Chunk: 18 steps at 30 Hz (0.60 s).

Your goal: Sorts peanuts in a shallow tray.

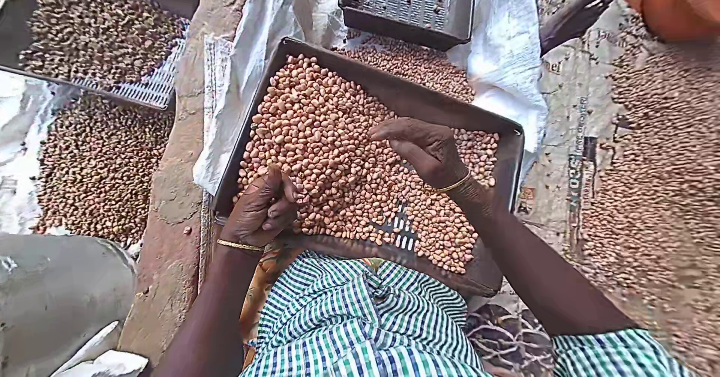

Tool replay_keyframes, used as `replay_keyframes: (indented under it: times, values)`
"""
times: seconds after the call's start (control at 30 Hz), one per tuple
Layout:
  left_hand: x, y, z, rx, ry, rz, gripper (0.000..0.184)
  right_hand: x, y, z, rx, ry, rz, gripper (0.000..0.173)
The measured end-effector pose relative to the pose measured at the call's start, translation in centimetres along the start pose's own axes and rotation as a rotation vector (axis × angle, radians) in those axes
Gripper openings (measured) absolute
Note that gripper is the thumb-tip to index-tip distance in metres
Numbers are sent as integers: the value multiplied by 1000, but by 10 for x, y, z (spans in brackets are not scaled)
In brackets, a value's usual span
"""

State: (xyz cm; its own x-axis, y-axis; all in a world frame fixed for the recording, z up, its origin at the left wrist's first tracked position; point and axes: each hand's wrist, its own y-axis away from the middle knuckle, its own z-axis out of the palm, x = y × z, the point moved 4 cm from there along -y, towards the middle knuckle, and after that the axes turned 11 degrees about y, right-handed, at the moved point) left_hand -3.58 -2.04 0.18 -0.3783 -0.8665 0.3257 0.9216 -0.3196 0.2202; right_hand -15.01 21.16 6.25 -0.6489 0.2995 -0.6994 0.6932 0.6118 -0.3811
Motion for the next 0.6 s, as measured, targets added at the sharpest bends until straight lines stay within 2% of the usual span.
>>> replay_keyframes:
  times: [0.1, 0.2, 0.3, 0.4, 0.5, 0.53, 0.6]
  values:
    - [0, 0, -2, -57, 48, -54, 37, 28, 42, 13, -112, -76, 26, 33]
    - [1, 0, -1, -47, 52, -73, 37, 33, 36, 32, -180, -58, -125, 37]
    - [2, 3, -2, -78, 25, -74, 35, 40, 46, 48, -300, 141, -277, 46]
    - [2, 3, -1, -96, 0, -66, 32, 35, 99, 29, -569, 315, -226, 48]
    - [2, 4, -1, -100, -14, -69, 31, 24, 150, -18, -702, 382, -66, 43]
    - [2, 4, -1, -103, -27, -67, 32, 20, 157, -33, -656, 382, 17, 39]
    - [2, 4, -2, -115, -44, -52, 36, 16, 157, -50, -373, 370, 197, 29]
